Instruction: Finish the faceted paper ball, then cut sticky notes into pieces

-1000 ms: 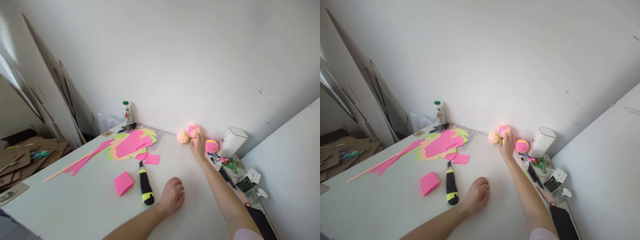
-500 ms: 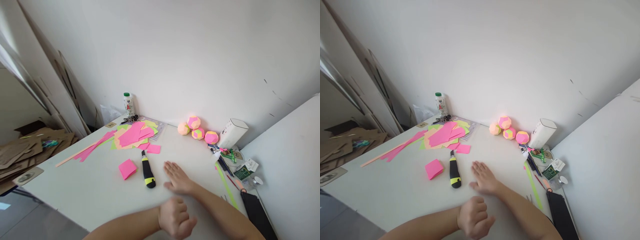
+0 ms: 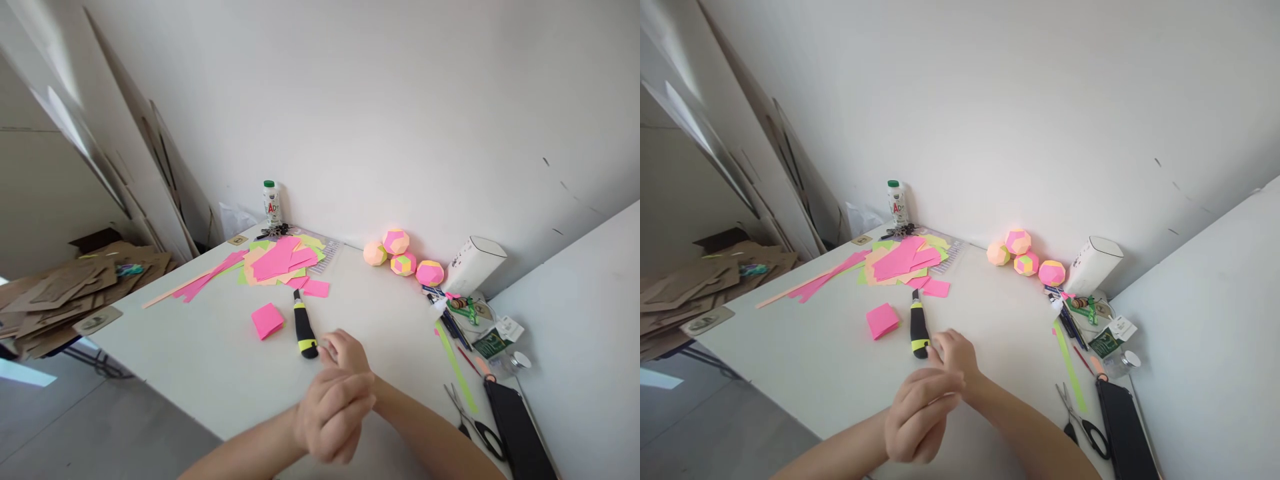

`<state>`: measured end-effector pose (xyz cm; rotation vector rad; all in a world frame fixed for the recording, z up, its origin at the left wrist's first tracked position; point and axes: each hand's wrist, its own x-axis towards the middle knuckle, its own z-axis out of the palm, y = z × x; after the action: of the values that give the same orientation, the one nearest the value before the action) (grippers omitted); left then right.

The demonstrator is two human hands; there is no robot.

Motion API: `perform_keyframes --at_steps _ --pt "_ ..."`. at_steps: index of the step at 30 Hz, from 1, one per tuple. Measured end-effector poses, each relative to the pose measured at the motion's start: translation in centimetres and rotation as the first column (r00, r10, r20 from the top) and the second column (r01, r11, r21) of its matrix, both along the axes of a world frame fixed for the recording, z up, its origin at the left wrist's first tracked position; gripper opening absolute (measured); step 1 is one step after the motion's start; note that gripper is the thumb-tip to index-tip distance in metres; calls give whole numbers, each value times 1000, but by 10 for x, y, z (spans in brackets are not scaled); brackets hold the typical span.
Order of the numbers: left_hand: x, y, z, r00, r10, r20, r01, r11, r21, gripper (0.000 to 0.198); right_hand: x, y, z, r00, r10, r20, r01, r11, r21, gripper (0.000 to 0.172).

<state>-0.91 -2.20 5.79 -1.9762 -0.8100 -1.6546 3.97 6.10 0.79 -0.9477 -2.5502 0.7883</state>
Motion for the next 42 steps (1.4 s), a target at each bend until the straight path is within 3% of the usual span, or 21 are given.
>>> perform_keyframes --at_steps 3,6,8,10,12,14,15,17,18,20,22,24,25,27,31,37,42 --pt "9 -13 3 999 35 14 -35 998 -43 26 -27 8 9 1000 9 -8 -9 1000 -28 66" --pt "8 -16 0 987 79 -140 -82 997 -12 25 -47 14 8 998 -28 -54 21 993 -114 57" --pt "1 -15 -7 977 41 -211 -48 998 -29 26 -42 21 6 991 -75 -115 50 977 -205 47" --pt "-10 -14 -17 978 43 -204 -65 993 -99 30 -19 31 5 974 -128 -186 60 941 -333 35" --pt "-20 -11 -27 986 99 -135 -136 943 -302 30 16 39 4 950 -180 -255 32 869 -493 32" --pt "-26 -3 -34 978 203 -42 -182 743 -645 19 56 39 4 913 -237 -331 -30 772 -635 37" --pt "-27 4 -36 974 224 19 -128 624 -771 17 75 36 4 887 -273 -372 -65 725 -686 40" --pt "-25 21 -37 957 166 237 150 414 -898 28 105 23 4 834 -346 -430 -129 635 -762 40" --pt "-21 30 -37 915 89 393 348 316 -882 35 115 16 4 810 -380 -446 -157 593 -790 40" --pt "-9 48 -38 740 -75 669 673 82 -735 46 126 2 1 780 -432 -452 -199 513 -835 42" --pt "5 61 -43 563 -106 820 811 -117 -573 52 129 -6 -2 766 -473 -436 -217 448 -867 43" --pt "19 67 -51 445 -70 893 853 -270 -446 56 127 -8 -6 755 -511 -411 -213 403 -890 50" --pt "24 67 -56 409 -47 911 859 -315 -402 57 125 -7 -7 753 -525 -396 -207 383 -900 55" --pt "29 65 -64 398 -38 917 863 -323 -388 55 124 -4 -10 759 -539 -366 -196 347 -917 63" --pt "25 57 -68 458 -88 884 832 -308 -462 49 124 -1 -13 777 -537 -328 -190 297 -936 60" --pt "20 59 -61 494 -110 863 822 -266 -504 46 125 -6 -18 761 -554 -337 -198 297 -934 54" --pt "19 62 -62 475 -37 879 843 -266 -467 44 127 -7 -20 757 -547 -358 -223 299 -928 43"
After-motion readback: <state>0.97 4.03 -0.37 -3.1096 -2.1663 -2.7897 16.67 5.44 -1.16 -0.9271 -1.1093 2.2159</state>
